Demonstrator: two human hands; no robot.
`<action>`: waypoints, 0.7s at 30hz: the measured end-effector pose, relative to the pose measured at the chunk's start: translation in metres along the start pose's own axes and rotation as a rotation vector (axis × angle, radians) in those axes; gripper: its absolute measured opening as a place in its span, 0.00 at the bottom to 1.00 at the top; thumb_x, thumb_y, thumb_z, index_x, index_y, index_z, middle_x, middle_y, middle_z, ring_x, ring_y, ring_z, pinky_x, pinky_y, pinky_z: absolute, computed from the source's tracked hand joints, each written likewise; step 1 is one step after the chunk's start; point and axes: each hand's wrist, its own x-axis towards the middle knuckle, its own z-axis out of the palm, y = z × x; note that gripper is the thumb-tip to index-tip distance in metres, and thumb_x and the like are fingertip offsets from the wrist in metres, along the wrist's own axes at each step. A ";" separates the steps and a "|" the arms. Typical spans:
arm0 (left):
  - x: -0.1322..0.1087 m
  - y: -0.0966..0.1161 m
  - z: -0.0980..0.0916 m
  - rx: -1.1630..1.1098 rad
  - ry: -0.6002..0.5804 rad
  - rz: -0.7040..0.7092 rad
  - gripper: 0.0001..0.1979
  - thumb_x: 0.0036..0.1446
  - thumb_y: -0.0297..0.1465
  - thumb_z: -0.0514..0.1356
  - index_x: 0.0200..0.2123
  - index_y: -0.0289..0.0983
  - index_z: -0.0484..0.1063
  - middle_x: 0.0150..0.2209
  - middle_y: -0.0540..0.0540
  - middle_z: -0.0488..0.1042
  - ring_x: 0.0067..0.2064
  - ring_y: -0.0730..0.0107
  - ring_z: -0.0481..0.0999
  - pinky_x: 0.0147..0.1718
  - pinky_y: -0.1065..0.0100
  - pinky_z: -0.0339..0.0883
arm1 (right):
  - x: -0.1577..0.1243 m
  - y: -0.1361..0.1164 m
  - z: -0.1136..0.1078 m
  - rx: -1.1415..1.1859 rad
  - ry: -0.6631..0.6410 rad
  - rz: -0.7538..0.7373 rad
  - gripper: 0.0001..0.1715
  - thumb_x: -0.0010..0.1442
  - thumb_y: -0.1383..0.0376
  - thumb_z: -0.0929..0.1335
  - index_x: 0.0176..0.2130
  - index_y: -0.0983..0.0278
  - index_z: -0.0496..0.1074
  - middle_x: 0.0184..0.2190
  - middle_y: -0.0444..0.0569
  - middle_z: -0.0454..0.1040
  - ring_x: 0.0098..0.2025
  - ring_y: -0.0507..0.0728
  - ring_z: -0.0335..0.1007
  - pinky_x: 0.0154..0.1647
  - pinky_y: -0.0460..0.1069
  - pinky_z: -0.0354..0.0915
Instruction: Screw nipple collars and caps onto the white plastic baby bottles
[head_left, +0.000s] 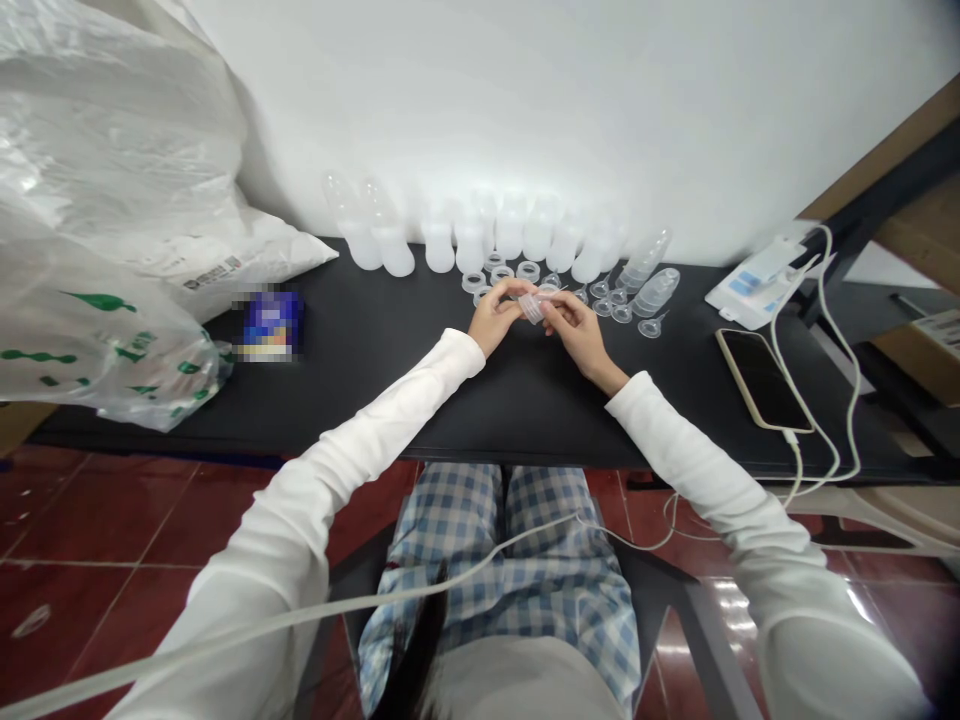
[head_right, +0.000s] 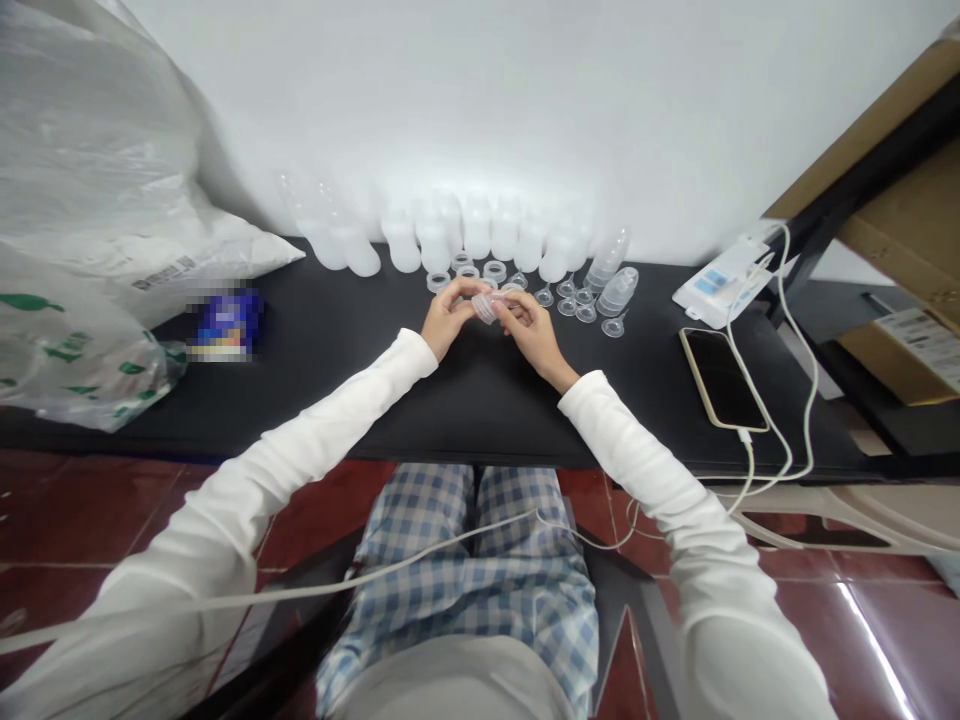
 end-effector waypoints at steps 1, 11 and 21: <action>0.000 0.000 0.000 0.010 0.000 -0.005 0.08 0.58 0.32 0.64 0.42 0.41 0.75 0.47 0.45 0.79 0.51 0.62 0.79 0.45 0.61 0.78 | 0.000 -0.001 0.000 -0.002 0.010 -0.007 0.30 0.52 0.37 0.75 0.41 0.57 0.76 0.37 0.44 0.77 0.32 0.52 0.70 0.30 0.48 0.73; 0.022 -0.007 -0.046 0.509 0.584 0.074 0.27 0.57 0.27 0.64 0.59 0.40 0.62 0.66 0.34 0.62 0.72 0.48 0.58 0.70 0.46 0.57 | -0.002 -0.003 -0.004 -0.022 0.032 -0.013 0.29 0.56 0.41 0.75 0.48 0.54 0.77 0.47 0.46 0.78 0.39 0.54 0.74 0.38 0.50 0.77; 0.059 -0.044 -0.086 0.472 0.626 -0.049 0.34 0.54 0.27 0.71 0.59 0.40 0.58 0.65 0.33 0.63 0.72 0.46 0.60 0.72 0.44 0.52 | -0.003 -0.001 0.000 -0.094 0.026 -0.030 0.30 0.56 0.36 0.73 0.41 0.57 0.74 0.36 0.45 0.75 0.34 0.53 0.70 0.33 0.49 0.70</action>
